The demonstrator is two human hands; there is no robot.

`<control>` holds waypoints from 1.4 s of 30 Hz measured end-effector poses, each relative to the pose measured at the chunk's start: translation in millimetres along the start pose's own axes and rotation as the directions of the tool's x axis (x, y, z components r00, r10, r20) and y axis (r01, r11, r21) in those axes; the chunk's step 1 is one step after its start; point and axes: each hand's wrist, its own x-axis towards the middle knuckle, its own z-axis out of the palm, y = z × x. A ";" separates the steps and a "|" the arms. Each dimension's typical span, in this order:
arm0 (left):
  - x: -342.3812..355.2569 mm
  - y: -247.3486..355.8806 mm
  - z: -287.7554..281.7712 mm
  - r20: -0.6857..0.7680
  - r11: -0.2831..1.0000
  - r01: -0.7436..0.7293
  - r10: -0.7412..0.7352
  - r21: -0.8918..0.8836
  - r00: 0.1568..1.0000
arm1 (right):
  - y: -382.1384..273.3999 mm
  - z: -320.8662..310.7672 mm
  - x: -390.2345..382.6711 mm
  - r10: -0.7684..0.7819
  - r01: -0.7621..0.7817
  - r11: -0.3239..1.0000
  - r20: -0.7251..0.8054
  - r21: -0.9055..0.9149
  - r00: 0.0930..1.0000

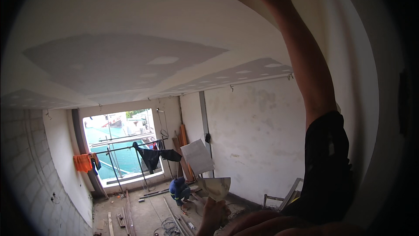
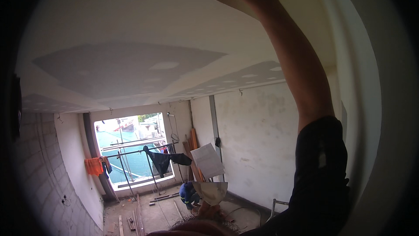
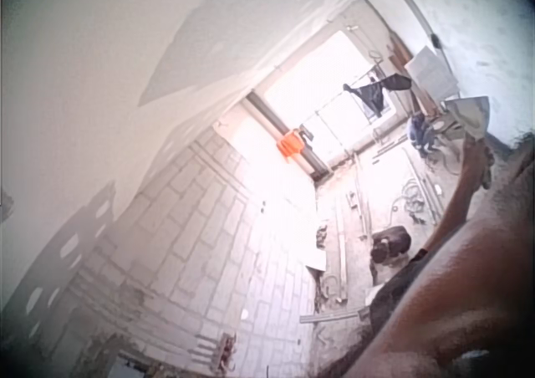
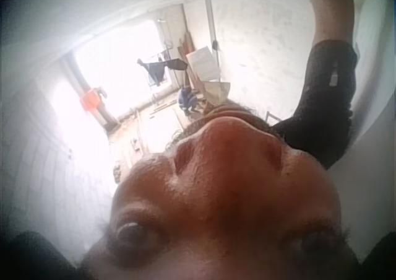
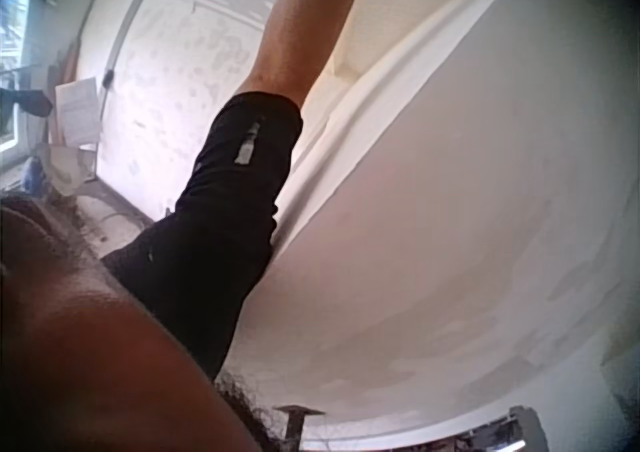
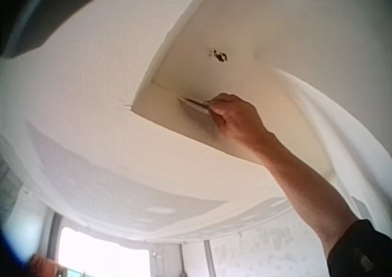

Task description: The person applies plaster to the ceiling using a hawk and trowel, repeatedly smoothing the surface. Another person is visible in the background performing welding work.

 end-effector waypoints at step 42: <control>17.2 2.8 -21.4 0.153 0.954 0.106 -0.064 -0.280 0.986 | -95.4 -57.2 -36.0 -0.102 0.098 0.991 0.041 0.089 0.994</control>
